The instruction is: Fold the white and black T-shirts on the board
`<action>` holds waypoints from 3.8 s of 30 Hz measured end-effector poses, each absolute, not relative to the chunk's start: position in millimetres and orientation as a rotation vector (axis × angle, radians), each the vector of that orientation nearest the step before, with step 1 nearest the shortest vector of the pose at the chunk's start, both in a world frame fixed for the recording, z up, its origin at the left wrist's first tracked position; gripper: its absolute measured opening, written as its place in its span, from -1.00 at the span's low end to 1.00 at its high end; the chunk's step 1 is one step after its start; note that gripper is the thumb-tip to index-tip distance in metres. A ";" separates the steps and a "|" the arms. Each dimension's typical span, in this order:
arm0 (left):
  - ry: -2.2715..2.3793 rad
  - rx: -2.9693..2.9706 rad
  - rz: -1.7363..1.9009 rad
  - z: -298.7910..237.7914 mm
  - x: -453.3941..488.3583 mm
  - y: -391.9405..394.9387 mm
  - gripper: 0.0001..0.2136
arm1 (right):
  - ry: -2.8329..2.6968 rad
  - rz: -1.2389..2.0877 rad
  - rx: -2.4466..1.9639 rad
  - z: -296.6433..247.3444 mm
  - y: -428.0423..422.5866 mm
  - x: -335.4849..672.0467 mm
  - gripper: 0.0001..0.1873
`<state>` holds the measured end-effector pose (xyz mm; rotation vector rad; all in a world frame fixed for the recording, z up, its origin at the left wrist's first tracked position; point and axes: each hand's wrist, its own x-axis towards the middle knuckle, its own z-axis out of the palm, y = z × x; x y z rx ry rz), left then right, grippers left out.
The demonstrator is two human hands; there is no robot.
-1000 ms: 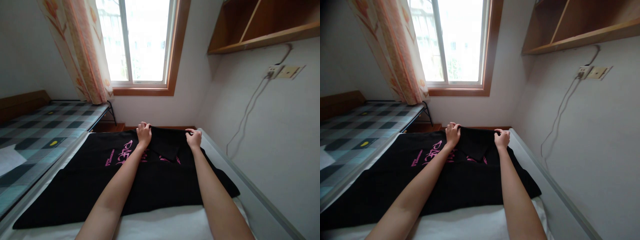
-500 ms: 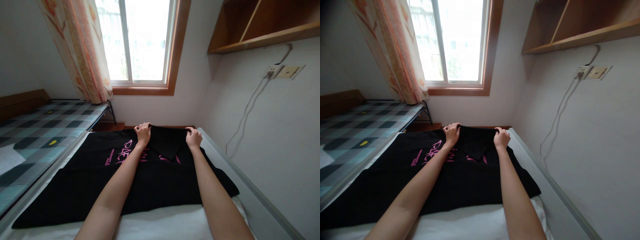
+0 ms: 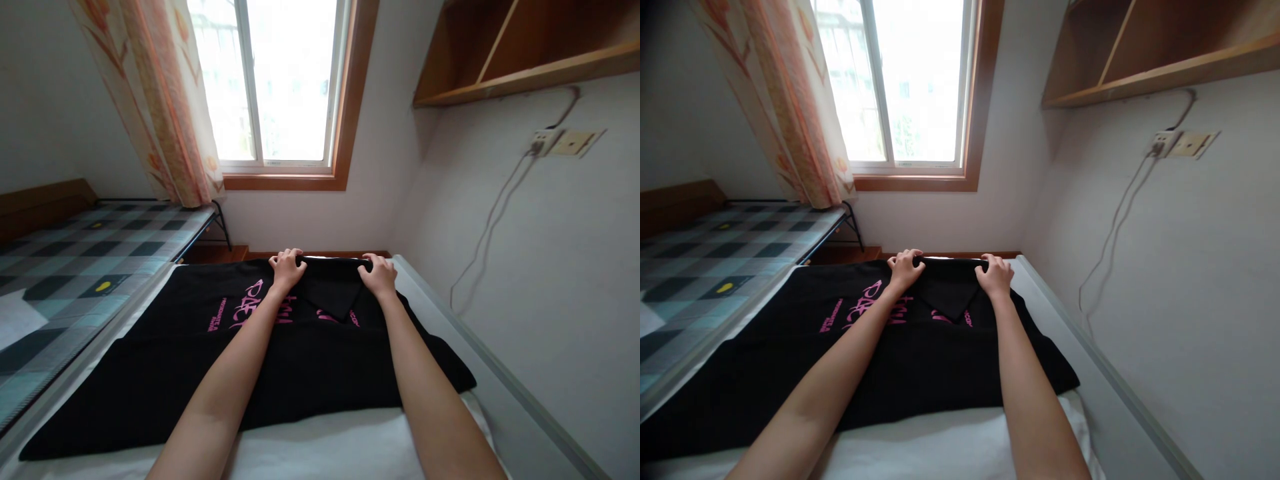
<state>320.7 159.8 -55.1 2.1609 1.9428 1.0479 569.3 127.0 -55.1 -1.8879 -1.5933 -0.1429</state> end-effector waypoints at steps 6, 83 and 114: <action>1.940 2.224 0.989 -53.5 318.8 158.4 -0.80 | -1.744 -0.187 -1.949 -58.5 126.0 566.2 -0.61; 2.021 2.470 0.133 4.3 -5.9 -24.9 -0.84 | -2.103 -0.540 -1.594 -25.4 2.5 645.2 -0.79; 2.023 2.423 0.172 -71.0 67.0 -50.2 -0.33 | -2.230 -0.258 -1.594 -91.3 -14.2 566.5 -0.53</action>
